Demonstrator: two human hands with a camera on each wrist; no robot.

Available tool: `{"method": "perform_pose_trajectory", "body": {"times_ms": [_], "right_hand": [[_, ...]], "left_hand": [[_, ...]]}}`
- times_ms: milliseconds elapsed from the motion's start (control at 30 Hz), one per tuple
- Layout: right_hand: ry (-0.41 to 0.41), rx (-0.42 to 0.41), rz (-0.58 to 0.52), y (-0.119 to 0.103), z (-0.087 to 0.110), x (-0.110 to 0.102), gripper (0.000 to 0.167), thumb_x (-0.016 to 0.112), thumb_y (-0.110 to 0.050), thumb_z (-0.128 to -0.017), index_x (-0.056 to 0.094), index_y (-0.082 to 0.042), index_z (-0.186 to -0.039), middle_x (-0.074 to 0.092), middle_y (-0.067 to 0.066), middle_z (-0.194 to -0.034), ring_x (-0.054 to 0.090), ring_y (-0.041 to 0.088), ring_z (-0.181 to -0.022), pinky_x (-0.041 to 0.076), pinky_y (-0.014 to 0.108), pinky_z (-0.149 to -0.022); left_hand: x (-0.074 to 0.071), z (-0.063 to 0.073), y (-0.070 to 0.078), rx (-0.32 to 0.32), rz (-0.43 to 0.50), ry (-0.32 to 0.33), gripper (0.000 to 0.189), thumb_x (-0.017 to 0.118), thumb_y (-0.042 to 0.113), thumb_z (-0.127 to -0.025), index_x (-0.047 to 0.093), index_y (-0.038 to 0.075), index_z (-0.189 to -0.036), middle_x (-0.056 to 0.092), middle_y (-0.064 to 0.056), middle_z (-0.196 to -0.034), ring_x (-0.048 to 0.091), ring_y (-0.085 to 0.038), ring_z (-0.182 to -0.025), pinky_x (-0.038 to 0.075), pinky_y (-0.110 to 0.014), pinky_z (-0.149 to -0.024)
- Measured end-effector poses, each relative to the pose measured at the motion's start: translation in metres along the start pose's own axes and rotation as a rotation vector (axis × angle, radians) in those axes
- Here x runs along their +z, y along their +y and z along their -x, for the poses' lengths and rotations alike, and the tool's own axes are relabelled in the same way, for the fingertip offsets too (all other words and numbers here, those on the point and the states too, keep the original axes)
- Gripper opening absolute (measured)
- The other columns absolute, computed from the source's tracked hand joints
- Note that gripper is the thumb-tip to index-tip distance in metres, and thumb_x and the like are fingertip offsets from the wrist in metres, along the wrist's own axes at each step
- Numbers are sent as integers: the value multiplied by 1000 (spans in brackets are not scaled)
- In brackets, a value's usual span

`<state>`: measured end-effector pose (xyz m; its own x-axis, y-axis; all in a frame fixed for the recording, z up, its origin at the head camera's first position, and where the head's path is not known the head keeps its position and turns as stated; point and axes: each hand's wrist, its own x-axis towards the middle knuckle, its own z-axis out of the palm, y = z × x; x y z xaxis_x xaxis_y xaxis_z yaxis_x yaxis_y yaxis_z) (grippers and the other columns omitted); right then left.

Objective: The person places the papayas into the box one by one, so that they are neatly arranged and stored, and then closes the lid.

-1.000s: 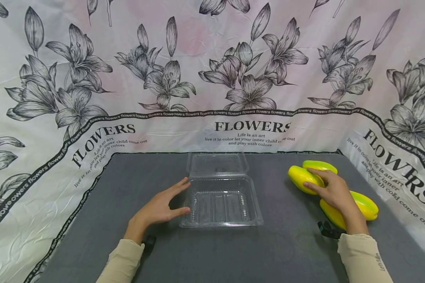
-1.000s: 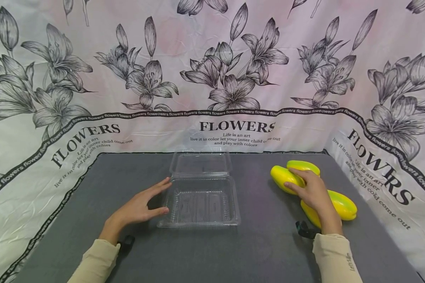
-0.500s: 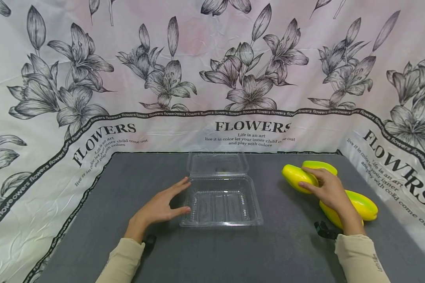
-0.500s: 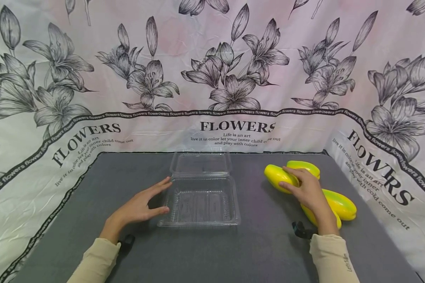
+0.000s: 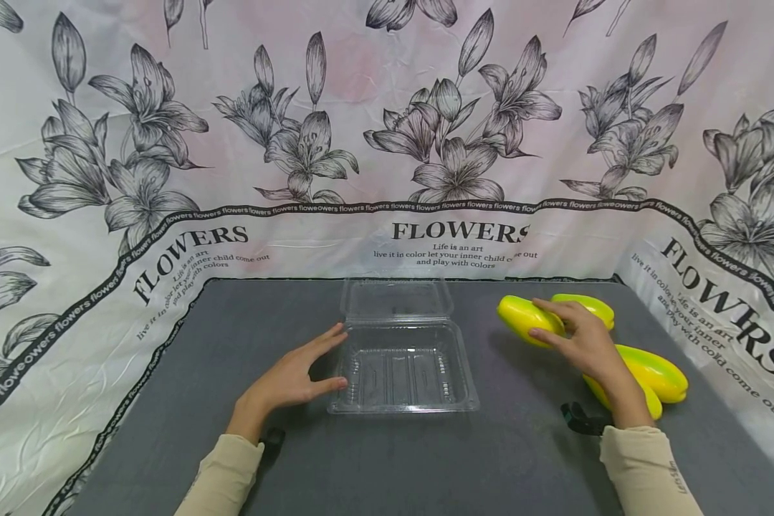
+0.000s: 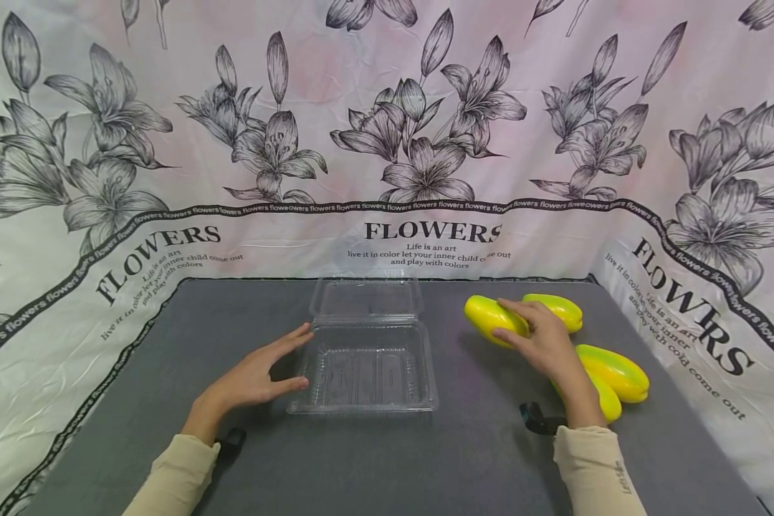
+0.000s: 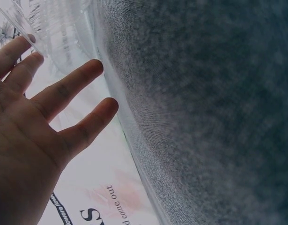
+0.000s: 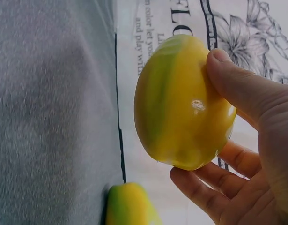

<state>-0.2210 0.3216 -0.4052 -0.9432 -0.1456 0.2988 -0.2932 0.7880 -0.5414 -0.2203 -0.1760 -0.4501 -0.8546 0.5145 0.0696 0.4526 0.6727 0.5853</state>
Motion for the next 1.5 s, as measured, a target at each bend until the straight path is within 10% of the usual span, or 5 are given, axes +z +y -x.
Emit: {"method": "perform_pose_trajectory", "body": {"times_ms": [1500], "right_hand": [[-186, -246, -157, -103, -61, 62, 61, 83, -23, -86, 60, -13, -142, 63, 11, -125, 61, 26, -108, 57, 46, -92]], "left_hand": [[-1, -1, -2, 11, 1, 20, 84, 72, 50, -90, 34, 24, -160, 23, 1, -171, 31, -33, -154, 31, -69, -116]]}}
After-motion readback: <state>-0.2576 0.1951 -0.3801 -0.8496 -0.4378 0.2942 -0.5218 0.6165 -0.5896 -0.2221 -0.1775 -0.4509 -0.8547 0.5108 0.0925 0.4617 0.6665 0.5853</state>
